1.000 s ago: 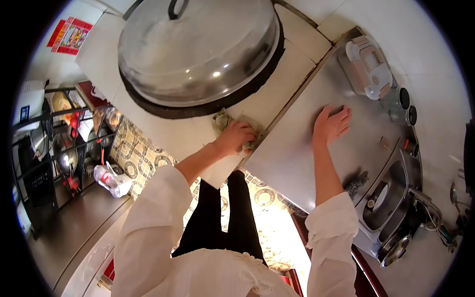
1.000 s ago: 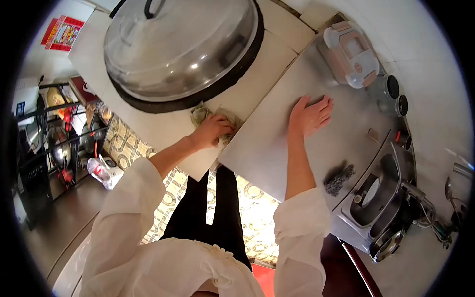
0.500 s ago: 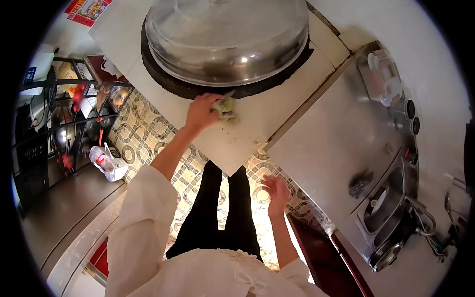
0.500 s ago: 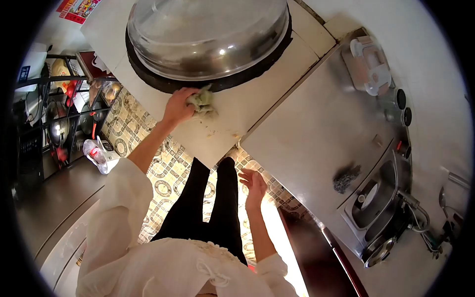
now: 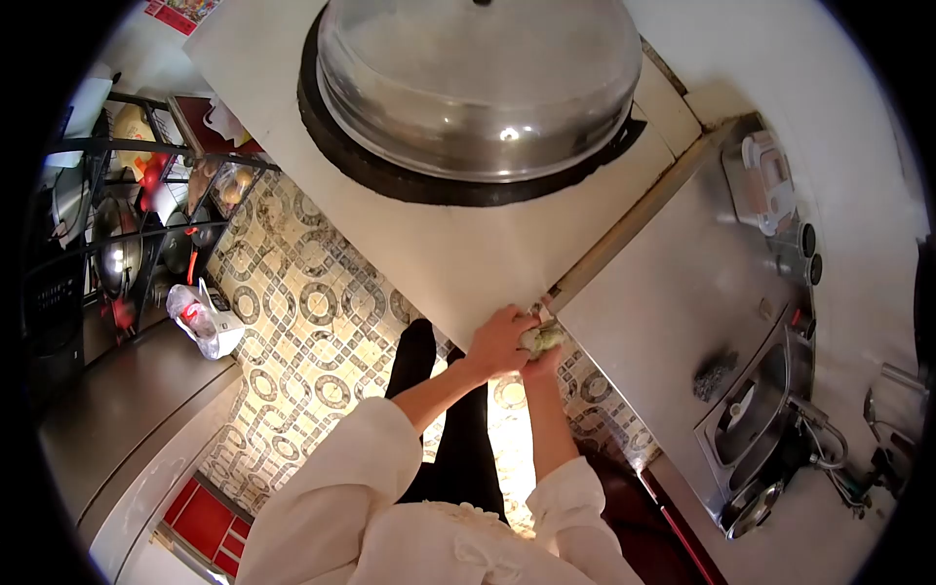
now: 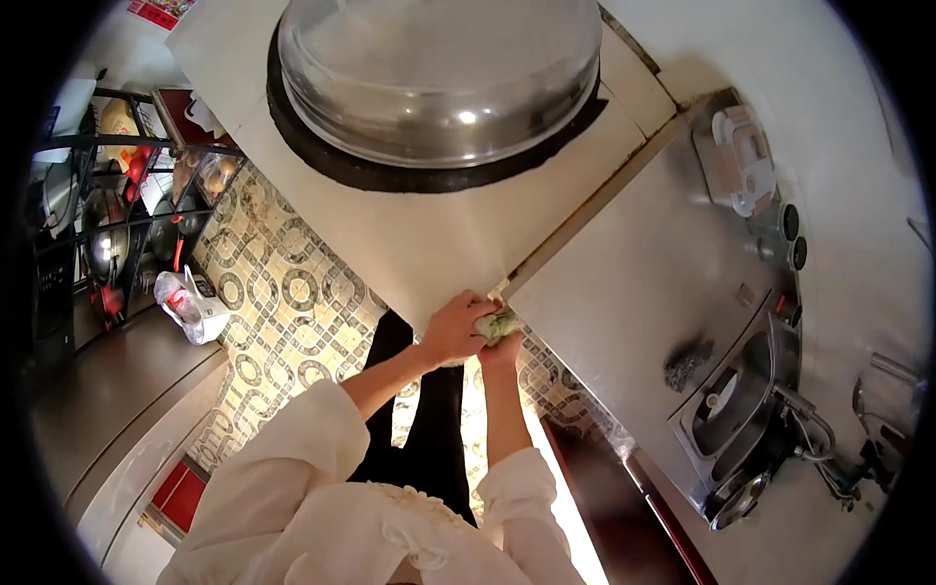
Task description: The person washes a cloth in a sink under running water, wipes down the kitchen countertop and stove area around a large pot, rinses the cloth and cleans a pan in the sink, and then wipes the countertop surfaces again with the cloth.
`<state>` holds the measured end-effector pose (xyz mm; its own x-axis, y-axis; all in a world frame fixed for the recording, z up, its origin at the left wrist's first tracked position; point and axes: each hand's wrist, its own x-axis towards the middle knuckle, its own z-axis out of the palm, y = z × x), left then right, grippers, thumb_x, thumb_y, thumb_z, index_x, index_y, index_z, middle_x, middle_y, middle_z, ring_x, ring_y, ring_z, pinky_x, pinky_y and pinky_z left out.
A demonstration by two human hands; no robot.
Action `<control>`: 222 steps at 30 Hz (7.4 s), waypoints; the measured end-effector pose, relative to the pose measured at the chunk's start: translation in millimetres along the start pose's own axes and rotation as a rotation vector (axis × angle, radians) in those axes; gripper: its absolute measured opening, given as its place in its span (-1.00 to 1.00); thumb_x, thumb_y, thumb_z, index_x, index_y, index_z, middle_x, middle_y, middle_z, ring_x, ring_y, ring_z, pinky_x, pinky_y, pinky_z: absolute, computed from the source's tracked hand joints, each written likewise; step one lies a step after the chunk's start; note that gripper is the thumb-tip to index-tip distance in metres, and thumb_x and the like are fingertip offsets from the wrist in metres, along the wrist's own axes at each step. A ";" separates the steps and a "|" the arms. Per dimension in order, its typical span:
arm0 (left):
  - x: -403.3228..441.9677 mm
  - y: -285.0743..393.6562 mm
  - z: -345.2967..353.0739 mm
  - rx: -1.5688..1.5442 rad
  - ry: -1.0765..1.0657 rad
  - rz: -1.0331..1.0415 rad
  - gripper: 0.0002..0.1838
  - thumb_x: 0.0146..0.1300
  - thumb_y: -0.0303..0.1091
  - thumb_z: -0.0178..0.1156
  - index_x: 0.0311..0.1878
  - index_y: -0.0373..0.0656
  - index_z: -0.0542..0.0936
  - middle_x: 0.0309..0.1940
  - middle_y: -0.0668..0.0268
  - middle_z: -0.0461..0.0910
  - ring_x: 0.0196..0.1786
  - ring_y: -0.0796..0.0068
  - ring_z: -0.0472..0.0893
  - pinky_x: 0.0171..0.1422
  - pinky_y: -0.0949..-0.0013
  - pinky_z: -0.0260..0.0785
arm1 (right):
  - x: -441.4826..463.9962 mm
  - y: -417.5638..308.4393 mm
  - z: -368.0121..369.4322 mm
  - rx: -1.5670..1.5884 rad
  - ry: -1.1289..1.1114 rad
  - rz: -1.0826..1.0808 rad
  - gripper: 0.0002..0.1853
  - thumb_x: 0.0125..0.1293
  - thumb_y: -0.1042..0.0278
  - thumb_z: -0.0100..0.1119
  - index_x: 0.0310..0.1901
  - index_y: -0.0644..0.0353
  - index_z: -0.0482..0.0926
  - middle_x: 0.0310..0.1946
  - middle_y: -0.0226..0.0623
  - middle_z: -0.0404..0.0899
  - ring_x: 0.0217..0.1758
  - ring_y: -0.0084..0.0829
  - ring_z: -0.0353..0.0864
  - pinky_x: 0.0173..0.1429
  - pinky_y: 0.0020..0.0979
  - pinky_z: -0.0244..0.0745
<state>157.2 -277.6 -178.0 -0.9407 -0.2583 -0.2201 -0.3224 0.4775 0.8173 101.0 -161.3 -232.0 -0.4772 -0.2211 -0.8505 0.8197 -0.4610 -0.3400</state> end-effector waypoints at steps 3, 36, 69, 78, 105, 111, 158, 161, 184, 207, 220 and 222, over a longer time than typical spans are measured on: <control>-2.8 -17.3 -25.0 -0.455 0.177 -0.289 -0.51 -0.02 -0.37 0.25 0.08 -0.13 0.54 -0.01 0.16 0.51 0.08 0.21 0.52 0.18 0.21 0.38 | 5.7 7.2 -39.3 0.111 -0.025 0.048 -0.66 0.40 0.16 -0.11 -0.05 0.23 0.52 -0.13 -0.24 0.56 -0.07 -0.31 0.55 0.00 -0.32 0.56; 130.1 5.3 -42.9 0.642 0.063 0.160 -0.45 -0.03 -0.42 0.26 0.12 0.20 0.53 0.14 0.30 0.37 0.22 0.19 0.33 0.10 -0.01 0.37 | -139.5 40.7 -235.2 -0.359 0.512 0.030 -0.36 0.40 -0.18 -0.17 0.32 0.12 0.32 0.42 -0.27 0.14 0.48 -0.28 0.09 0.44 0.12 -0.15; 42.0 252.3 -6.6 -1.255 -0.830 -0.600 -0.62 0.33 -0.15 -0.07 -0.02 -0.20 0.57 -0.19 0.24 0.65 -0.25 0.37 0.65 -0.11 0.26 0.54 | -453.7 -160.3 -523.9 0.199 0.820 -0.910 -0.41 0.42 -0.05 -0.09 0.36 0.09 0.21 0.33 -0.25 0.27 0.20 -0.25 0.48 0.23 -0.23 0.38; 18.9 407.4 218.6 -1.323 -1.372 -0.525 -0.39 0.32 -0.02 -0.23 0.35 -0.15 0.29 0.29 0.11 0.35 0.26 -0.03 0.41 0.28 -0.26 0.24 | -388.5 -186.8 -563.8 0.401 0.595 -0.887 -0.37 0.45 -0.12 -0.17 0.38 0.15 0.16 0.34 -0.22 0.24 0.30 -0.15 0.36 0.21 -0.18 0.35; 210.9 437.1 568.0 1.093 -0.857 0.697 -0.42 -0.01 -0.29 0.30 0.17 -0.03 0.46 0.19 0.13 0.33 0.24 -0.01 0.36 0.19 0.14 0.41 | -277.7 -451.7 -450.0 0.332 0.357 -0.591 -0.57 0.42 0.18 -0.07 0.23 0.22 0.38 0.21 -0.22 0.40 0.24 -0.26 0.42 0.23 -0.22 0.39; 237.6 434.7 589.8 0.356 -0.769 0.238 -0.63 -0.04 -0.18 0.28 -0.19 -0.21 0.65 -0.29 0.08 0.66 -0.18 0.24 0.67 -0.01 0.22 0.50 | -155.0 -542.2 -415.7 0.417 0.152 -0.434 -0.52 0.40 0.07 -0.02 0.21 0.22 0.39 0.13 -0.25 0.47 0.19 -0.23 0.46 0.29 -0.15 0.34; 171.5 516.4 562.9 0.173 -0.383 0.073 -0.53 0.05 -0.21 0.29 0.01 -0.22 0.47 -0.03 -0.09 0.46 -0.06 -0.22 0.54 0.05 -0.05 0.42 | -36.9 -563.0 -440.0 0.406 -0.041 -0.289 -0.51 0.36 -0.02 -0.05 0.17 0.14 0.39 0.05 -0.22 0.52 0.12 -0.20 0.51 0.23 -0.12 0.42; 202.1 492.0 582.2 0.125 -0.290 0.101 -0.51 0.06 -0.22 0.27 0.03 -0.26 0.43 -0.02 -0.08 0.48 -0.10 -0.20 0.57 0.00 -0.05 0.44 | -45.0 -572.9 -421.5 0.419 -0.137 -0.233 -0.53 0.41 -0.01 -0.14 0.16 0.15 0.40 0.06 -0.24 0.53 0.15 -0.21 0.51 0.23 -0.14 0.42; 182.8 506.2 544.1 -0.170 -0.692 0.273 -0.48 -0.09 -0.26 0.28 0.02 -0.09 0.47 -0.18 -0.01 0.60 -0.04 0.13 0.61 0.02 0.23 0.43 | -35.1 -577.1 -445.7 0.592 -0.215 -0.110 -0.44 0.34 -0.08 0.05 0.22 0.14 0.32 0.17 -0.18 0.41 0.24 -0.16 0.43 0.27 -0.05 0.37; 199.0 477.4 543.2 0.174 -0.179 0.547 -0.58 0.11 -0.13 0.27 -0.02 -0.17 0.56 -0.17 -0.03 0.59 -0.12 -0.09 0.57 -0.04 0.08 0.44 | -105.1 -590.9 -431.5 0.463 0.013 -0.456 -0.54 0.25 0.40 0.13 0.18 0.27 0.36 0.04 -0.25 0.49 0.09 -0.34 0.51 0.15 -0.27 0.46; 226.8 483.7 493.5 -0.374 -0.549 0.103 -0.90 0.20 -0.45 0.01 -0.33 -0.24 0.51 -0.51 0.48 0.36 -0.37 0.72 0.34 -0.29 0.52 0.25 | -111.7 -620.4 -456.2 0.123 0.280 -0.784 -0.67 0.16 0.55 0.07 0.00 0.27 0.54 -0.10 -0.35 0.57 -0.11 -0.54 0.53 -0.09 -0.53 0.43; 230.4 500.7 484.6 -0.450 -0.557 0.098 -0.88 0.21 -0.46 0.00 -0.32 -0.24 0.52 -0.50 0.49 0.38 -0.36 0.73 0.35 -0.27 0.54 0.24 | -109.7 -620.3 -458.2 -0.205 0.467 -0.886 -0.79 0.28 0.44 0.11 -0.09 0.26 0.60 -0.13 -0.36 0.57 -0.20 -0.56 0.48 -0.13 -0.54 0.38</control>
<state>-272.3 308.9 -77.5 -0.9159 0.2917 -0.2757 -0.2721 0.0539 0.9608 -210.0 542.7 -111.6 -0.8032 0.5047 -0.3163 0.2913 -0.1303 -0.9477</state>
